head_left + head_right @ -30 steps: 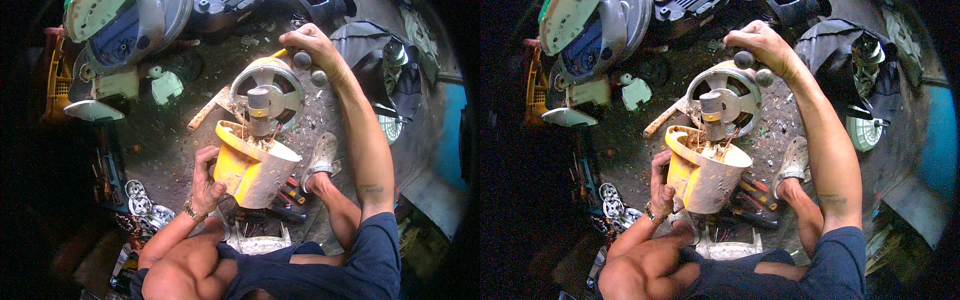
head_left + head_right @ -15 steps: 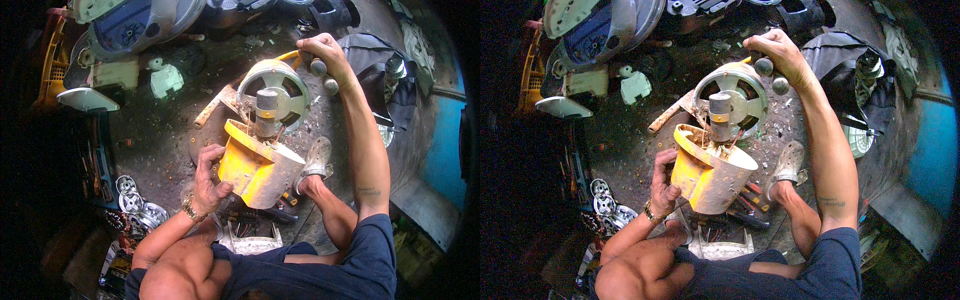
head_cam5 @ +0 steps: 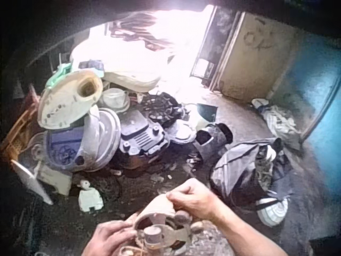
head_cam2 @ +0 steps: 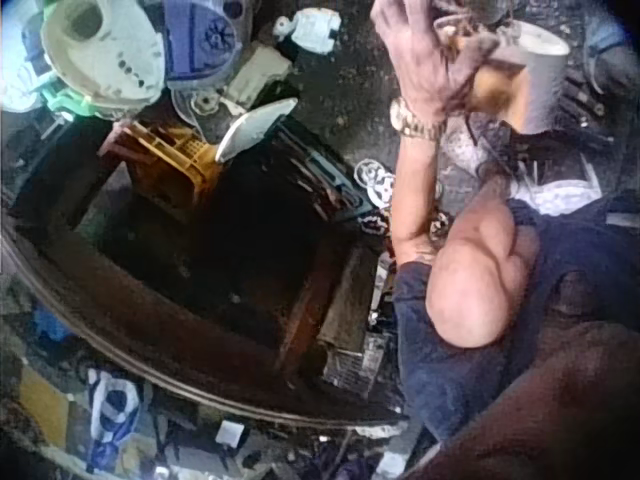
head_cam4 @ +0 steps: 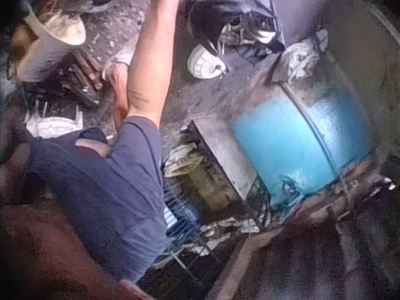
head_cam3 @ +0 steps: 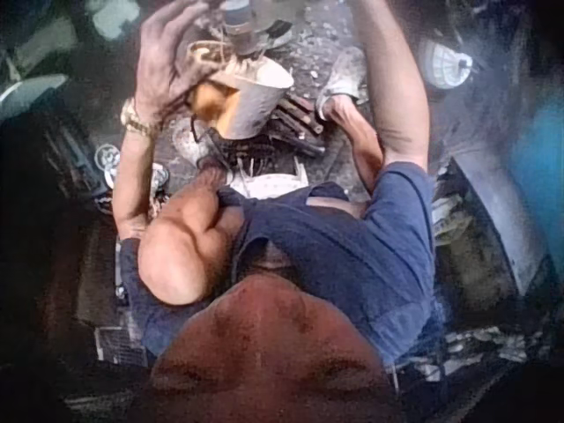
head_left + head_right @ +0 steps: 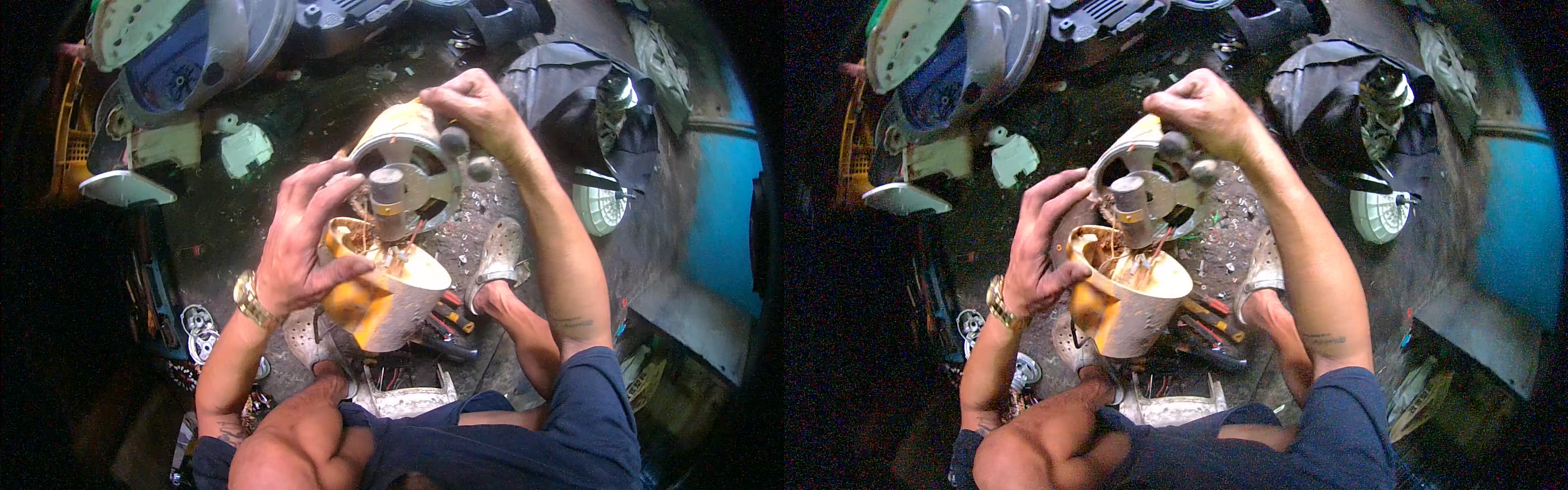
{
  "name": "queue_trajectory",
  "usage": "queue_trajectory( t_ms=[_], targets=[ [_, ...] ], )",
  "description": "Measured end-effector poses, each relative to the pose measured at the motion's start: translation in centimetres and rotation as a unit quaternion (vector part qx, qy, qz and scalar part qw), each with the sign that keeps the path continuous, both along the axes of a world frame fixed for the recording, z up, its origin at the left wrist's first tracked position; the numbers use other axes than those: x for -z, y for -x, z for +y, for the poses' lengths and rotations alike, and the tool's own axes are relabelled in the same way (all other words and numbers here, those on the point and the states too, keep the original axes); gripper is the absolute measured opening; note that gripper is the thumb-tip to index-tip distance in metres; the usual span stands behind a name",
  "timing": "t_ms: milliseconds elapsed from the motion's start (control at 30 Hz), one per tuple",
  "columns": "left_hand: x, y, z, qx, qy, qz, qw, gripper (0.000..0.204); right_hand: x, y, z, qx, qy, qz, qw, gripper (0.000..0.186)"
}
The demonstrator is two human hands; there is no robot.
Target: The person sits on the floor and disassembles a yellow plastic appliance, removing the outer casing and internal components. They use a screwdriver to loosen screws and a hammer to separate parts, then inspect the internal mechanism.
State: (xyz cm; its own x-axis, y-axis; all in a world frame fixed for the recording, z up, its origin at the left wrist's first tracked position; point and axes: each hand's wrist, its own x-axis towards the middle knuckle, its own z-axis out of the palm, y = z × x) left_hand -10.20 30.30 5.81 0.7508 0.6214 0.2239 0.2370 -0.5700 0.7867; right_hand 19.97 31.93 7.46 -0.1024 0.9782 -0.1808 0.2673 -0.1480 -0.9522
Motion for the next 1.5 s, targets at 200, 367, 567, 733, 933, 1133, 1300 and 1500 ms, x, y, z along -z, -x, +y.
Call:
queue_trajectory(
  t_ms=[200,367,567,733,933,1133,1300,1500],
  targets=[
    [1.7,-1.3,-0.1,0.043,0.083,0.046,0.995,0.051,0.1,1.4,-0.6,-0.004,-0.015,-0.118,0.993,0.044],
    [1.3,-1.4,-1.0,-0.005,0.134,0.078,0.988,0.064,0.5,1.6,-0.7,0.001,-0.027,-0.132,0.991,0.045],
    [1.9,-1.3,-1.0,0.015,0.16,0.063,0.985,0.064,0.2,1.3,-0.8,-0.035,-0.024,-0.116,0.992,0.045],
    [2.8,-0.7,-1.6,0.006,0.202,0.033,0.979,0.055,0.0,1.9,-1.5,-0.024,-0.073,-0.152,0.985,0.046],
    [4.4,1.1,-4.0,-0.078,0.317,-0.035,0.945,0.053,-0.4,2.9,-2.4,-0.026,-0.085,-0.176,0.98,0.043],
    [4.5,2.5,-5.6,-0.167,0.439,-0.111,0.876,0.048,-0.1,3.0,-2.2,-0.022,-0.067,-0.168,0.983,0.046],
    [4.1,2.5,-6.7,-0.214,0.437,-0.135,0.863,0.036,1.0,2.1,-1.2,-0.045,-0.083,-0.132,0.987,0.048],
    [3.2,2.5,-7.4,-0.185,0.351,-0.139,0.907,0.034,1.4,0.5,-1.0,-0.013,-0.087,-0.031,0.996,0.038]
  ],
)
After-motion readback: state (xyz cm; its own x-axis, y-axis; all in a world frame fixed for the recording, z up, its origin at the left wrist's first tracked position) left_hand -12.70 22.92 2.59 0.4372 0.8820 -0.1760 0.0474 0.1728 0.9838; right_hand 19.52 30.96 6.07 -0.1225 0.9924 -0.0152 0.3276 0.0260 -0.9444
